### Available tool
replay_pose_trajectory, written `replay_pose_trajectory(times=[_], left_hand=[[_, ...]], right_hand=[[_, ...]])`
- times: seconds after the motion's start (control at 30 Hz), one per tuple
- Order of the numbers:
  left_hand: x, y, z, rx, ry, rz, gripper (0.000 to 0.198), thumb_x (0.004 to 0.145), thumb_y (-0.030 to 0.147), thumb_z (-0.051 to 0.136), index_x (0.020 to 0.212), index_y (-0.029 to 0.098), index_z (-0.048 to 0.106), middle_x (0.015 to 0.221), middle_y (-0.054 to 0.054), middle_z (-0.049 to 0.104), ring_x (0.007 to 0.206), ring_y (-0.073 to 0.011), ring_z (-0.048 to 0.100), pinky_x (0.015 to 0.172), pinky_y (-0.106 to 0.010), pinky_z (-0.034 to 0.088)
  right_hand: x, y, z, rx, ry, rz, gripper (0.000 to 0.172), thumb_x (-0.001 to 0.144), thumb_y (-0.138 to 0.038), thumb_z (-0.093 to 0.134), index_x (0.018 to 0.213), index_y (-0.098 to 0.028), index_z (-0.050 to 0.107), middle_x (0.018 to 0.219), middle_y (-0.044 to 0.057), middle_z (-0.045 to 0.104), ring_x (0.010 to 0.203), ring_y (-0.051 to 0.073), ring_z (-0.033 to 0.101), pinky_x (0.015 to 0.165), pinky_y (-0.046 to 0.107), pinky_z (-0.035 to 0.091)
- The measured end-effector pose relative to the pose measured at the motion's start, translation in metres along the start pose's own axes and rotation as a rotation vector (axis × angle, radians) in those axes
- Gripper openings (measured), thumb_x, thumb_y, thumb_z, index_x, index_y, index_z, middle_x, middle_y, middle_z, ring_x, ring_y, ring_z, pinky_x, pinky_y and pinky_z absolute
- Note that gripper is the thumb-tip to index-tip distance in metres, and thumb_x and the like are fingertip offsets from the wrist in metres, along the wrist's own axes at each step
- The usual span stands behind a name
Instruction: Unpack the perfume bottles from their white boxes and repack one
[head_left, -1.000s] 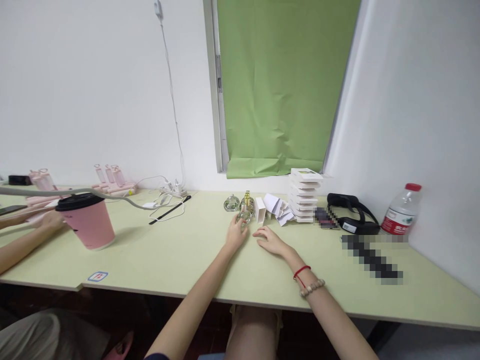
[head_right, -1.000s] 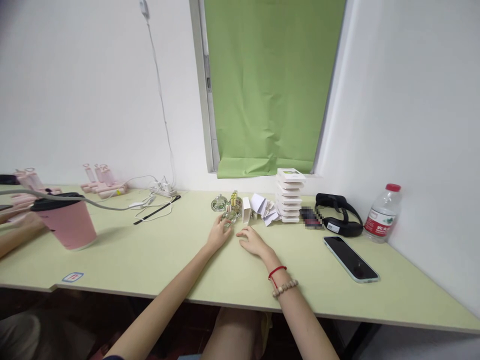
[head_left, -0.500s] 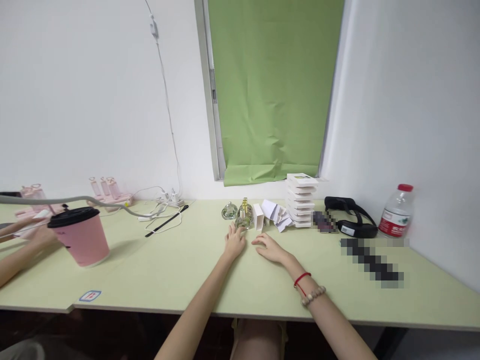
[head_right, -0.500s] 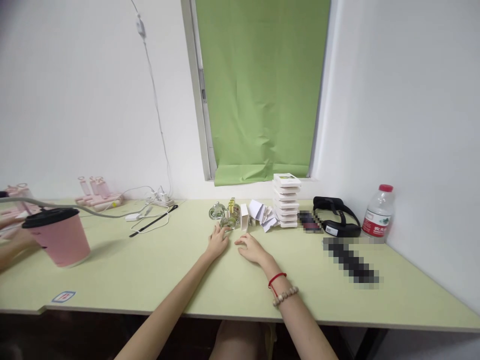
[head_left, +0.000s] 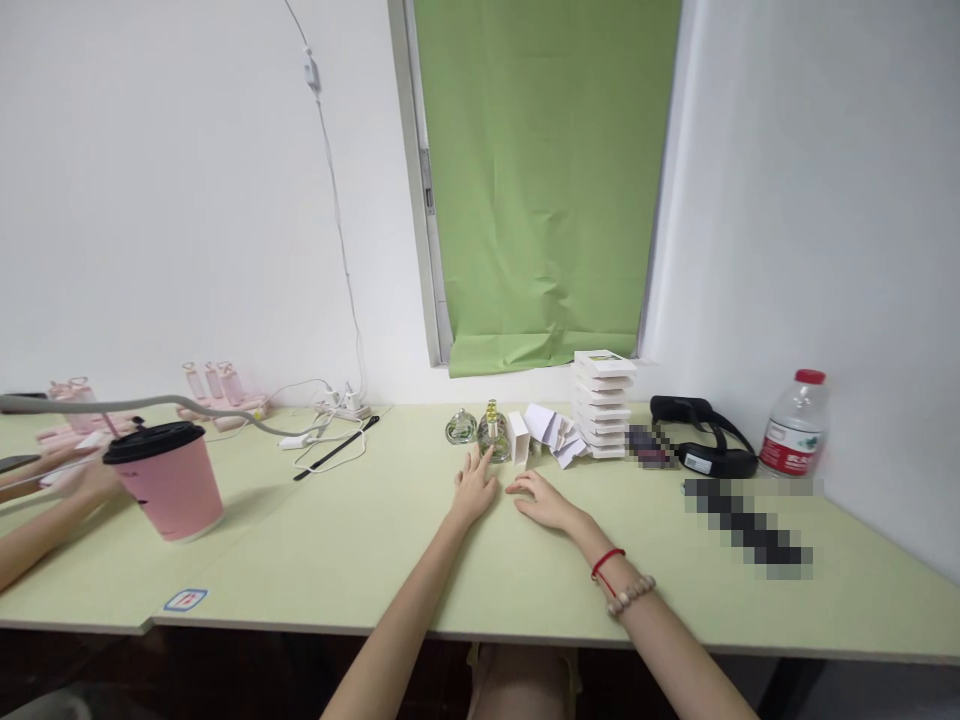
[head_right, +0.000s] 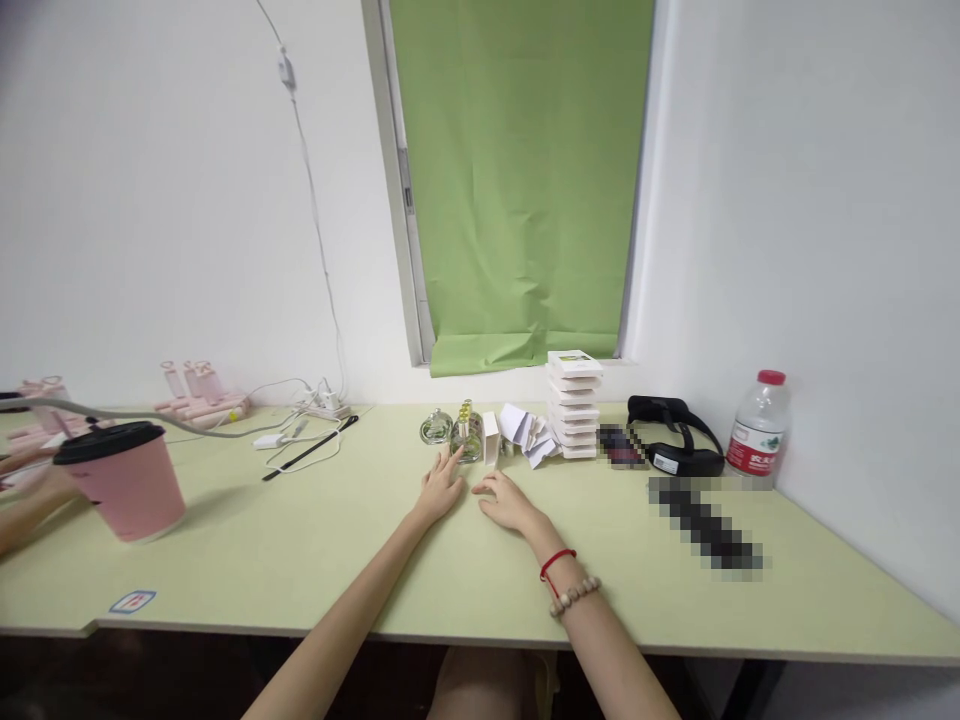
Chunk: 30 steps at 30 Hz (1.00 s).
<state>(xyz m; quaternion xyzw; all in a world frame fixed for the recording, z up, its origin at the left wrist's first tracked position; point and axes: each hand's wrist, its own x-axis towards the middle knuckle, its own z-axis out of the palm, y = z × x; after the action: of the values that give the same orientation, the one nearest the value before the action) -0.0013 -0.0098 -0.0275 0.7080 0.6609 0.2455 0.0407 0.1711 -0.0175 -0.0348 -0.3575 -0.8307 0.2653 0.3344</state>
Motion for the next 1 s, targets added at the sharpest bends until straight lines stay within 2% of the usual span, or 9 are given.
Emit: replay_pose_trajectory(times=[0.33, 0.4, 0.47, 0.53, 0.6, 0.73, 0.87, 1.0], left_hand=[[-0.002, 0.002, -0.001, 0.032, -0.046, -0.002, 0.063, 0.076, 0.024, 0.038, 0.136, 0.028, 0.020, 0.146, -0.004, 0.006, 0.133, -0.0256, 0.009, 0.102, -0.045, 0.017], [-0.002, 0.003, 0.000, 0.057, -0.038, -0.017, 0.055, 0.076, 0.025, 0.038, 0.131, 0.026, 0.031, 0.145, -0.006, 0.016, 0.132, -0.0247, 0.014, 0.102, -0.043, 0.018], [-0.002, 0.004, 0.001, 0.082, -0.018, -0.033, 0.044, 0.077, 0.027, 0.037, 0.121, 0.023, 0.044, 0.136, -0.007, 0.034, 0.127, -0.0226, 0.025, 0.101, -0.039, 0.021], [0.000, 0.004, 0.001, 0.091, 0.000, -0.048, 0.038, 0.077, 0.027, 0.036, 0.112, 0.022, 0.050, 0.124, -0.007, 0.048, 0.119, -0.0203, 0.036, 0.098, -0.037, 0.024], [0.003, 0.002, 0.000, 0.086, 0.015, -0.064, 0.035, 0.076, 0.026, 0.036, 0.107, 0.021, 0.052, 0.116, -0.007, 0.052, 0.112, -0.0190, 0.042, 0.095, -0.035, 0.027], [0.015, -0.011, -0.007, 0.101, 0.068, -0.155, 0.030, 0.077, 0.024, 0.034, 0.097, 0.019, 0.055, 0.111, -0.008, 0.055, 0.107, -0.0205, 0.045, 0.095, -0.037, 0.026], [0.031, -0.035, -0.015, 0.161, 0.125, -0.265, 0.035, 0.076, 0.027, 0.034, 0.103, 0.012, 0.051, 0.113, -0.016, 0.052, 0.110, -0.0273, 0.042, 0.097, -0.046, 0.019], [0.047, -0.057, -0.016, 0.191, 0.110, -0.280, 0.044, 0.076, 0.036, 0.034, 0.110, 0.011, 0.046, 0.117, -0.018, 0.050, 0.114, -0.0281, 0.040, 0.096, -0.045, 0.022]], right_hand=[[0.000, -0.003, 0.000, -0.004, 0.003, 0.017, 0.028, 0.072, -0.014, 0.050, 0.097, -0.017, 0.062, 0.105, 0.008, 0.050, 0.102, 0.017, 0.050, 0.094, 0.031, 0.036], [0.001, -0.002, 0.001, -0.004, 0.010, 0.020, 0.027, 0.072, -0.014, 0.050, 0.096, -0.018, 0.062, 0.104, 0.007, 0.050, 0.102, 0.017, 0.050, 0.095, 0.032, 0.035], [0.001, 0.000, 0.002, -0.002, 0.012, 0.022, 0.027, 0.072, -0.015, 0.050, 0.096, -0.018, 0.062, 0.104, 0.007, 0.051, 0.101, 0.017, 0.050, 0.095, 0.031, 0.035], [0.001, 0.002, 0.003, 0.000, 0.011, 0.020, 0.028, 0.072, -0.015, 0.050, 0.097, -0.018, 0.062, 0.104, 0.007, 0.051, 0.101, 0.017, 0.050, 0.094, 0.031, 0.036], [0.001, 0.004, 0.003, 0.000, 0.013, 0.008, 0.028, 0.072, -0.015, 0.050, 0.097, -0.019, 0.062, 0.103, 0.007, 0.051, 0.099, 0.017, 0.051, 0.092, 0.031, 0.037], [0.002, 0.006, 0.003, -0.009, 0.020, -0.018, 0.027, 0.072, -0.016, 0.050, 0.096, -0.019, 0.062, 0.102, 0.005, 0.052, 0.099, 0.017, 0.051, 0.092, 0.031, 0.037], [0.003, 0.002, 0.004, -0.076, 0.044, -0.011, 0.025, 0.074, -0.017, 0.048, 0.094, -0.019, 0.062, 0.100, 0.005, 0.053, 0.099, 0.017, 0.050, 0.091, 0.031, 0.037], [0.004, 0.000, 0.002, -0.176, 0.050, -0.014, 0.023, 0.077, -0.021, 0.047, 0.096, -0.021, 0.060, 0.100, 0.005, 0.054, 0.099, 0.018, 0.048, 0.089, 0.031, 0.036]])
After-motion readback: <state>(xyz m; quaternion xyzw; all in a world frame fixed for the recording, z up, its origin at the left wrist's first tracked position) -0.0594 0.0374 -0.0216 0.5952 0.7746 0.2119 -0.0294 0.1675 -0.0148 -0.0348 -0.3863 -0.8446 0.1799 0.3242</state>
